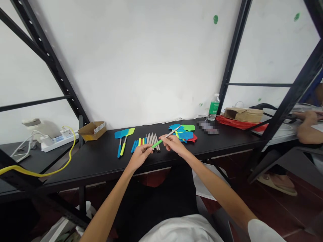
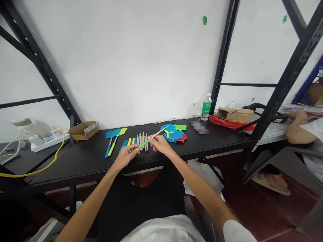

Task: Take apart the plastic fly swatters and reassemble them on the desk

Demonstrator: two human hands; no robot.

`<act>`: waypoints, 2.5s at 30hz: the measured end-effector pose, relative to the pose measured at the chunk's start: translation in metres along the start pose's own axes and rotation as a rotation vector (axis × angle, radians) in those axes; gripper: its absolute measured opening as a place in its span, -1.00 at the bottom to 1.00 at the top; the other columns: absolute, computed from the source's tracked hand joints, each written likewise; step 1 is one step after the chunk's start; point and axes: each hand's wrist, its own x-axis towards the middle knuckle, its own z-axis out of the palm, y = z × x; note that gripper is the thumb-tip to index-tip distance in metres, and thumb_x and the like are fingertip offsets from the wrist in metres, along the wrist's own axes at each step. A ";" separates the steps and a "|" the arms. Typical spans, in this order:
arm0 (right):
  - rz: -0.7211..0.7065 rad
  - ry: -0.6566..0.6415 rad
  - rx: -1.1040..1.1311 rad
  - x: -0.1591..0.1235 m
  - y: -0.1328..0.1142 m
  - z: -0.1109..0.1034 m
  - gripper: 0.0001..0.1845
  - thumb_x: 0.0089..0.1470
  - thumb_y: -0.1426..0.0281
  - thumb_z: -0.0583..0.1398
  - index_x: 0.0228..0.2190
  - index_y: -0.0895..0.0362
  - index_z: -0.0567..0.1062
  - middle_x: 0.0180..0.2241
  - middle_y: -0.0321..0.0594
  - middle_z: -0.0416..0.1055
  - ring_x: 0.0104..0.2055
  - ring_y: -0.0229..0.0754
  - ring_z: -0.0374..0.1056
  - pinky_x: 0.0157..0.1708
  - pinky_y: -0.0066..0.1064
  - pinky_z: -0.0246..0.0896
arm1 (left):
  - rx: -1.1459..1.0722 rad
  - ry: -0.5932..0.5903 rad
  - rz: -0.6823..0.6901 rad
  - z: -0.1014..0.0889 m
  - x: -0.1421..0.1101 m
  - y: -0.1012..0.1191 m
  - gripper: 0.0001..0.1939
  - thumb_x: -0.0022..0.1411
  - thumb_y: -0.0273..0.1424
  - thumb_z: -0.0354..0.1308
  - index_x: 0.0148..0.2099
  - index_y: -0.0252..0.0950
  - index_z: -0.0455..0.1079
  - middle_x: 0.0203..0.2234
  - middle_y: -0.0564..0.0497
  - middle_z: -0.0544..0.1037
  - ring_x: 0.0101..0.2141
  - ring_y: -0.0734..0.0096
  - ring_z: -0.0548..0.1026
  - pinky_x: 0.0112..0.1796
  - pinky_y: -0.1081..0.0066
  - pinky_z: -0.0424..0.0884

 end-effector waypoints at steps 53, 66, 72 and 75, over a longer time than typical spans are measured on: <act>-0.140 -0.023 -0.445 -0.005 -0.022 -0.044 -0.38 0.23 -0.05 0.07 -0.69 0.10 0.32 -0.77 -0.34 0.20 -0.69 -0.31 0.16 -0.57 -0.45 -0.02 | -0.445 0.223 -0.112 -0.006 0.001 -0.001 -0.49 0.30 -0.03 0.08 -0.54 -0.27 0.16 -0.66 0.12 0.19 -0.65 0.60 0.11 -0.63 0.51 0.03; -0.136 -0.107 -0.450 -0.008 -0.029 -0.044 -0.54 0.22 0.00 0.12 -0.45 0.12 0.46 -0.62 -0.33 0.35 -0.61 -0.29 0.27 -0.56 -0.46 0.13 | -0.634 0.343 -0.142 -0.006 0.004 -0.005 -0.51 0.31 -0.12 0.12 -0.56 -0.26 0.09 -0.69 0.19 0.06 -0.68 0.63 0.03 -0.66 0.56 0.00; -0.198 -0.007 -0.402 -0.006 -0.029 -0.047 -0.70 0.16 0.12 0.21 -0.23 0.10 0.48 -0.50 -0.33 0.39 -0.54 -0.28 0.28 -0.53 -0.45 0.23 | -0.629 0.356 -0.138 -0.006 0.004 -0.006 -0.52 0.31 -0.12 0.13 -0.55 -0.25 0.09 -0.67 0.19 0.05 -0.68 0.62 0.03 -0.66 0.55 0.03; -0.239 -0.013 -0.421 -0.005 -0.028 -0.048 -0.74 0.16 0.16 0.21 -0.30 0.11 0.49 -0.47 -0.32 0.38 -0.53 -0.28 0.28 -0.53 -0.44 0.23 | -0.621 0.356 -0.138 -0.006 0.003 -0.003 -0.51 0.31 -0.13 0.12 -0.56 -0.25 0.09 -0.68 0.19 0.05 -0.68 0.62 0.03 -0.66 0.55 0.03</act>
